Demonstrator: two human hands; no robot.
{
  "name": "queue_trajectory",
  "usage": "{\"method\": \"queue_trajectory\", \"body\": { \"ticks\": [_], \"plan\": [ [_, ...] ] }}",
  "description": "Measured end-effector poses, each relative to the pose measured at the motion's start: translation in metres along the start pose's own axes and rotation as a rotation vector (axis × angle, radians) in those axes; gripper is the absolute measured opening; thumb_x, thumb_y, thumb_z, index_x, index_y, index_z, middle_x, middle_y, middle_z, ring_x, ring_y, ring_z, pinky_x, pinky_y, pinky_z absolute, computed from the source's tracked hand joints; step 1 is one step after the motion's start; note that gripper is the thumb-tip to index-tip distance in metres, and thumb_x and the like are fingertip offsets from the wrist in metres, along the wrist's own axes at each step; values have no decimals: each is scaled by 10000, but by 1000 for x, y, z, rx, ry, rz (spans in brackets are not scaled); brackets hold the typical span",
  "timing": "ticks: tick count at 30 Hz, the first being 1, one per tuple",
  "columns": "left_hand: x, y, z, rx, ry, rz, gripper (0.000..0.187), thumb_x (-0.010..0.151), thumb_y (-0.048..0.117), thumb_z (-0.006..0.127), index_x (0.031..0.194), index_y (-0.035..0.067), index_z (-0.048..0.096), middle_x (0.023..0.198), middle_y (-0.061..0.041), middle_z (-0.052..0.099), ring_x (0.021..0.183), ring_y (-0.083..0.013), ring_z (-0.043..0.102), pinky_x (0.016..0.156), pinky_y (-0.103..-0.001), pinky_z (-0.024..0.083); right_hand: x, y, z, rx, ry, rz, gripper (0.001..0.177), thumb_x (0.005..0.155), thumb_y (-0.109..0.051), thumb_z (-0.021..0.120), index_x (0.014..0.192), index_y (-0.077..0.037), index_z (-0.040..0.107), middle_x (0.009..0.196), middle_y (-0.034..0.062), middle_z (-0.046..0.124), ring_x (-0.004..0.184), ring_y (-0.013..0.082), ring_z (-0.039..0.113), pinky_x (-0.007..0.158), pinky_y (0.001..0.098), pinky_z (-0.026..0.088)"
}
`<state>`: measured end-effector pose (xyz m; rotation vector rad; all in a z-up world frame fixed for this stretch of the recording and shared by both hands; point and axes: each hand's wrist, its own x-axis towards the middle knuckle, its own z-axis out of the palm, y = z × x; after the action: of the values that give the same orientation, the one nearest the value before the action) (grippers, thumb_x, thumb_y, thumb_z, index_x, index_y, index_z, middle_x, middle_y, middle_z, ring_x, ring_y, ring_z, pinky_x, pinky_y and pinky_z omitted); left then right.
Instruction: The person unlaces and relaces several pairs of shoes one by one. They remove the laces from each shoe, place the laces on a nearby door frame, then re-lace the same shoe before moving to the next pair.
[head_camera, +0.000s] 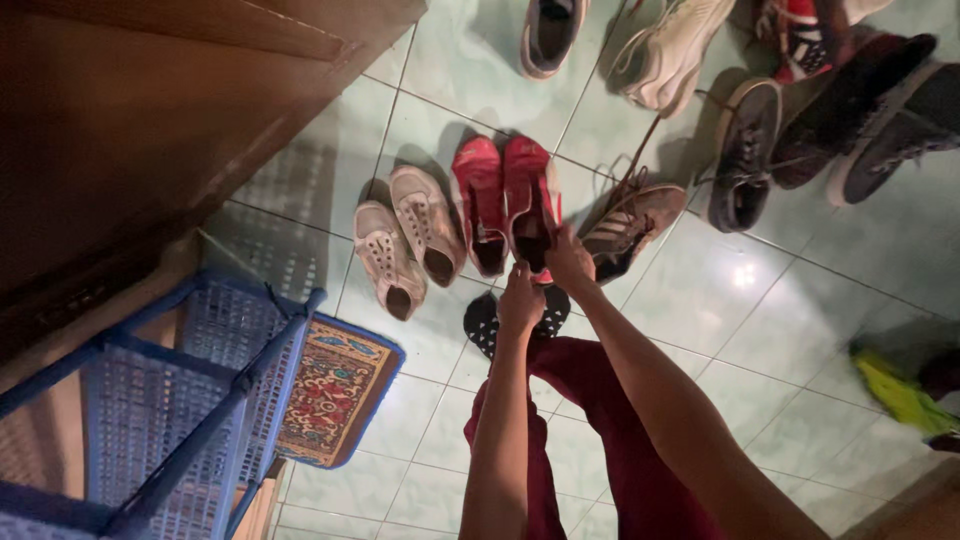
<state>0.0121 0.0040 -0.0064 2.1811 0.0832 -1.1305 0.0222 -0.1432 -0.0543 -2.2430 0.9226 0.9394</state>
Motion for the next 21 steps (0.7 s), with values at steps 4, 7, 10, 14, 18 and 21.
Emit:
{"method": "queue_trajectory", "body": {
  "ticks": [4, 7, 10, 14, 18, 21],
  "plan": [
    [16, -3, -15, 144, 32, 12, 626, 963, 269, 617, 1516, 88, 388, 1627, -203, 327, 1151, -438, 638, 889, -544, 549, 15, -16, 23, 43, -49, 12, 519, 915, -248, 577, 1381, -100, 404, 1238, 293, 639, 1118, 513, 625, 965, 585, 494],
    [25, 0, -18, 163, 0, -11, 744, 849, 237, 655, 1519, 81, 371, 1620, -230, 293, 1133, -435, 644, 868, -528, 565, 28, -13, 29, 55, -21, -195, 478, 917, -184, 549, 1367, -80, 427, 1330, 296, 582, 1185, 493, 596, 977, 572, 489],
    [25, 8, -14, 153, 113, 96, 729, 835, 205, 644, 1514, 91, 405, 1626, -281, 276, 1125, -438, 658, 843, -518, 576, 36, 10, 22, 202, -1, -457, 588, 935, -158, 569, 1451, 9, 342, 1369, 345, 501, 1222, 515, 523, 975, 559, 465],
    [14, 25, 1, 240, 113, 89, 663, 844, 213, 616, 1475, 85, 463, 1605, -208, 375, 1210, -400, 626, 939, -535, 534, 15, 45, 9, 329, 41, -668, 718, 936, -164, 647, 1503, 107, 302, 1349, 354, 488, 1230, 534, 489, 988, 542, 438],
    [10, 43, 23, 405, 367, 274, 622, 754, 198, 672, 1347, 64, 540, 1433, -198, 510, 1329, -372, 534, 1037, -587, 440, -18, 68, 1, 276, 191, -346, 335, 995, -164, 600, 1301, -29, 580, 1293, 216, 615, 1206, 427, 595, 1041, 486, 498],
    [10, 48, 46, 316, 241, 298, 542, 794, 162, 658, 1316, 64, 552, 1323, -177, 582, 1251, -377, 571, 992, -560, 477, -43, 102, -1, 277, 301, -105, 277, 951, -175, 664, 1206, -69, 652, 1279, 182, 639, 1189, 403, 604, 1004, 468, 515]
  ]
}}
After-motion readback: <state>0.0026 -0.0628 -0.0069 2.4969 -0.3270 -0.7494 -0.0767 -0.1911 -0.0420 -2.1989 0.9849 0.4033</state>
